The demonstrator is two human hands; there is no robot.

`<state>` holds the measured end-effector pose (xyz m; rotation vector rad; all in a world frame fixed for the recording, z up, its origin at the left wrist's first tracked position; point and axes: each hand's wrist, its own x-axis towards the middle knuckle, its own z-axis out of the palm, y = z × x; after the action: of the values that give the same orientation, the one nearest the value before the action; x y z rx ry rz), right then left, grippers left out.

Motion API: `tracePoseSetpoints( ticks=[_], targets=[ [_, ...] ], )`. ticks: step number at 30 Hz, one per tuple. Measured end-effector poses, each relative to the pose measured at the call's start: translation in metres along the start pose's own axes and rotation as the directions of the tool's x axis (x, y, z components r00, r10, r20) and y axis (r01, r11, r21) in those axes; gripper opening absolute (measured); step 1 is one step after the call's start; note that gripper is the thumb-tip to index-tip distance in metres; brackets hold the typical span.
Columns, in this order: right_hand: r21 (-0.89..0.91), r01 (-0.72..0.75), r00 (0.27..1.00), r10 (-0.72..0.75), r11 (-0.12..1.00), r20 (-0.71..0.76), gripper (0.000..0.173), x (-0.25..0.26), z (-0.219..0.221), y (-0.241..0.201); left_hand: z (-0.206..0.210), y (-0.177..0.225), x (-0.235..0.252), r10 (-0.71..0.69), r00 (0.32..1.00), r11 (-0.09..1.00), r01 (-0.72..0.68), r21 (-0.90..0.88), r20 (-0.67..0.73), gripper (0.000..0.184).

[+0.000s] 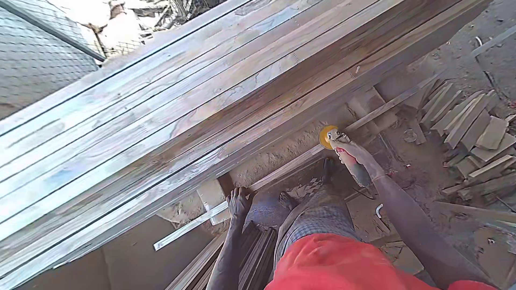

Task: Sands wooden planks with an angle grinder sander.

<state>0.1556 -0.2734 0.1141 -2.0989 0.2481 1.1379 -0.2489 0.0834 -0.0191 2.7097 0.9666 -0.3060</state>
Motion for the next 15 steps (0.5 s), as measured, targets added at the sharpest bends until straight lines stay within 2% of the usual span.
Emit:
tracePoseSetpoints(
  ticks=[2,4,7,9,12,15],
  targets=[
    [-0.087,0.038,0.997,-0.032,0.996,0.071,0.063,-0.013,0.053,0.000,-0.008,-0.058,-0.018,-0.100,0.993,0.995,0.097,0.037,0.065,0.079],
    [-0.200,0.089,0.986,-0.059,0.976,0.153,0.065,-0.027,0.105,-0.002,-0.006,-0.095,-0.029,-0.150,0.986,0.987,0.144,0.075,0.068,0.080],
    [-0.356,0.209,0.964,-0.131,0.911,0.233,0.079,-0.036,0.169,-0.006,0.004,-0.104,-0.034,-0.184,0.981,0.981,0.180,0.067,0.057,0.086],
    [-0.429,0.234,0.960,-0.139,0.873,0.242,0.089,-0.037,0.194,-0.008,0.008,-0.103,-0.036,-0.213,0.975,0.974,0.207,0.089,0.062,0.088],
    [-0.368,0.196,0.972,-0.130,0.909,0.198,0.087,-0.037,0.183,-0.011,0.010,-0.101,-0.035,-0.214,0.975,0.972,0.207,0.116,0.057,0.089],
    [-0.111,0.094,0.992,-0.083,0.989,0.098,0.064,-0.031,0.125,-0.007,0.009,-0.098,-0.034,-0.218,0.974,0.967,0.208,0.148,0.055,0.084]
  ],
)
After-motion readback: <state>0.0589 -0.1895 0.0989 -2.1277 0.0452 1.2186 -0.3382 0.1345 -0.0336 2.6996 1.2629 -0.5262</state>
